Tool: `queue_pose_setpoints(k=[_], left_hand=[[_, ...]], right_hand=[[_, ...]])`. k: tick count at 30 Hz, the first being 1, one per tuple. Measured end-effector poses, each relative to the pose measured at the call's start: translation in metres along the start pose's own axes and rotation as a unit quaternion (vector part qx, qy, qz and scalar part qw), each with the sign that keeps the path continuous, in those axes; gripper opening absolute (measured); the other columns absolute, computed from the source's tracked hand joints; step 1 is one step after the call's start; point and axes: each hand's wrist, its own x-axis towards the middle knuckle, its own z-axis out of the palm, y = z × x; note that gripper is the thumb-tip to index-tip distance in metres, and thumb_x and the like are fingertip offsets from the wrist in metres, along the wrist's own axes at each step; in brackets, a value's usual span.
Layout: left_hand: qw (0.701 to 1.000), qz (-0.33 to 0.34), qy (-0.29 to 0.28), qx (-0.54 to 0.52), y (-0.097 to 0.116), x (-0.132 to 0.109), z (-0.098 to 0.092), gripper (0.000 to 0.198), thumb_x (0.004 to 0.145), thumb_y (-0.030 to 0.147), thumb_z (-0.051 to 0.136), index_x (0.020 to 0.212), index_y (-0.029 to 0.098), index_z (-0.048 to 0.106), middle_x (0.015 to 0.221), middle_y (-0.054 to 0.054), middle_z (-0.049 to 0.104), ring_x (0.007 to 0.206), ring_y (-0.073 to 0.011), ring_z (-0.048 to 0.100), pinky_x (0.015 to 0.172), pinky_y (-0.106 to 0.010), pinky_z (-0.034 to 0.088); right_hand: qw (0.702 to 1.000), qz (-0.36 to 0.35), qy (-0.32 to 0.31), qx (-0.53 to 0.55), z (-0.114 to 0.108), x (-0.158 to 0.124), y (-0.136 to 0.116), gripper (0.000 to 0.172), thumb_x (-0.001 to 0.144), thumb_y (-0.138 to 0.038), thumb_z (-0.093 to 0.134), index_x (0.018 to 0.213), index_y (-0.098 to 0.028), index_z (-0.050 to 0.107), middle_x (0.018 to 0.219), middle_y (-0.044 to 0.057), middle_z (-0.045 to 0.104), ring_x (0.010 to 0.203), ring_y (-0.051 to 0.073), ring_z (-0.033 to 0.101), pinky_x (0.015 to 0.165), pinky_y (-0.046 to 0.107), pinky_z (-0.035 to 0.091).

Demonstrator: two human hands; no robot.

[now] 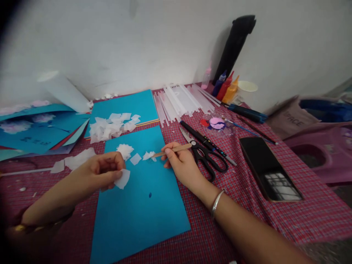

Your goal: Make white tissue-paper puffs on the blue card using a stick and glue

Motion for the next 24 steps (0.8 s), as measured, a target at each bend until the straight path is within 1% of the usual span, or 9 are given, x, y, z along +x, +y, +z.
queue_pose_setpoints(k=[3, 5, 7, 10, 13, 16, 19, 24], left_hand=[[0.999, 0.017, -0.017, 0.039, 0.002, 0.004, 0.001, 0.01, 0.07, 0.026, 0.057, 0.065, 0.019, 0.053, 0.052, 0.006, 0.045, 0.044, -0.0067, 0.04, 0.041, -0.018, 0.029], [0.996, 0.037, -0.018, 0.082, 0.001, 0.014, 0.003, 0.009, 0.071, 0.024, 0.055, 0.064, 0.018, 0.055, 0.053, 0.005, 0.046, 0.047, -0.0074, 0.04, 0.042, -0.018, 0.03], [0.991, 0.055, -0.007, 0.126, -0.001, 0.03, 0.008, 0.008, 0.07, 0.022, 0.054, 0.064, 0.017, 0.057, 0.054, 0.004, 0.049, 0.048, -0.0084, 0.042, 0.044, -0.019, 0.031], [0.981, 0.063, 0.019, 0.182, -0.007, 0.054, 0.014, 0.008, 0.067, 0.021, 0.053, 0.063, 0.017, 0.058, 0.053, 0.003, 0.051, 0.048, -0.0093, 0.043, 0.043, -0.02, 0.03], [0.974, 0.073, 0.037, 0.211, -0.011, 0.069, 0.018, 0.007, 0.066, 0.021, 0.053, 0.062, 0.018, 0.057, 0.052, 0.003, 0.052, 0.046, -0.0096, 0.043, 0.041, -0.021, 0.028], [0.971, 0.089, 0.044, 0.219, -0.011, 0.073, 0.019, 0.007, 0.067, 0.022, 0.053, 0.062, 0.018, 0.056, 0.052, 0.003, 0.052, 0.046, -0.0097, 0.042, 0.041, -0.02, 0.027], [0.97, 0.088, 0.047, 0.223, -0.01, 0.072, 0.019, 0.009, 0.068, 0.023, 0.053, 0.06, 0.018, 0.054, 0.051, 0.002, 0.053, 0.046, -0.0099, 0.043, 0.04, -0.02, 0.027], [0.969, 0.089, 0.046, 0.224, -0.014, 0.075, 0.019, 0.01, 0.069, 0.023, 0.053, 0.061, 0.018, 0.053, 0.051, 0.003, 0.053, 0.045, -0.0098, 0.044, 0.041, -0.021, 0.029]], right_hand=[[1.0, 0.003, 0.003, 0.003, 0.0, 0.0, 0.0, 0.022, 0.088, -0.039, 0.051, 0.086, -0.018, 0.057, 0.07, 0.001, 0.062, 0.054, 0.011, 0.058, 0.051, 0.024, 0.049], [1.0, 0.008, 0.008, 0.002, 0.0, 0.001, 0.0, 0.022, 0.088, -0.039, 0.052, 0.087, -0.018, 0.057, 0.07, 0.001, 0.063, 0.053, 0.011, 0.058, 0.05, 0.024, 0.048], [1.0, 0.01, 0.014, 0.002, 0.0, 0.001, -0.001, 0.022, 0.088, -0.039, 0.052, 0.087, -0.018, 0.057, 0.069, 0.001, 0.063, 0.053, 0.011, 0.058, 0.05, 0.024, 0.048], [1.0, 0.011, 0.021, 0.007, -0.002, 0.0, -0.002, 0.023, 0.088, -0.039, 0.052, 0.087, -0.017, 0.057, 0.069, 0.0, 0.063, 0.052, 0.011, 0.058, 0.05, 0.024, 0.048], [0.999, 0.006, 0.026, 0.021, -0.004, 0.0, -0.004, 0.022, 0.087, -0.038, 0.053, 0.087, -0.017, 0.056, 0.069, 0.0, 0.062, 0.051, 0.011, 0.057, 0.051, 0.024, 0.048], [0.999, -0.012, 0.027, 0.032, -0.004, -0.002, -0.007, 0.021, 0.088, -0.038, 0.052, 0.086, -0.018, 0.057, 0.069, 0.0, 0.062, 0.054, 0.011, 0.057, 0.055, 0.026, 0.048], [0.999, -0.042, 0.008, 0.018, -0.003, -0.005, -0.009, 0.021, 0.089, -0.038, 0.052, 0.085, -0.019, 0.058, 0.068, 0.0, 0.062, 0.058, 0.013, 0.058, 0.059, 0.027, 0.049], [0.994, -0.082, -0.023, -0.062, 0.0, -0.009, 0.0, 0.019, 0.092, -0.037, 0.049, 0.089, -0.021, 0.059, 0.073, 0.001, 0.061, 0.064, 0.015, 0.058, 0.059, 0.027, 0.047]])
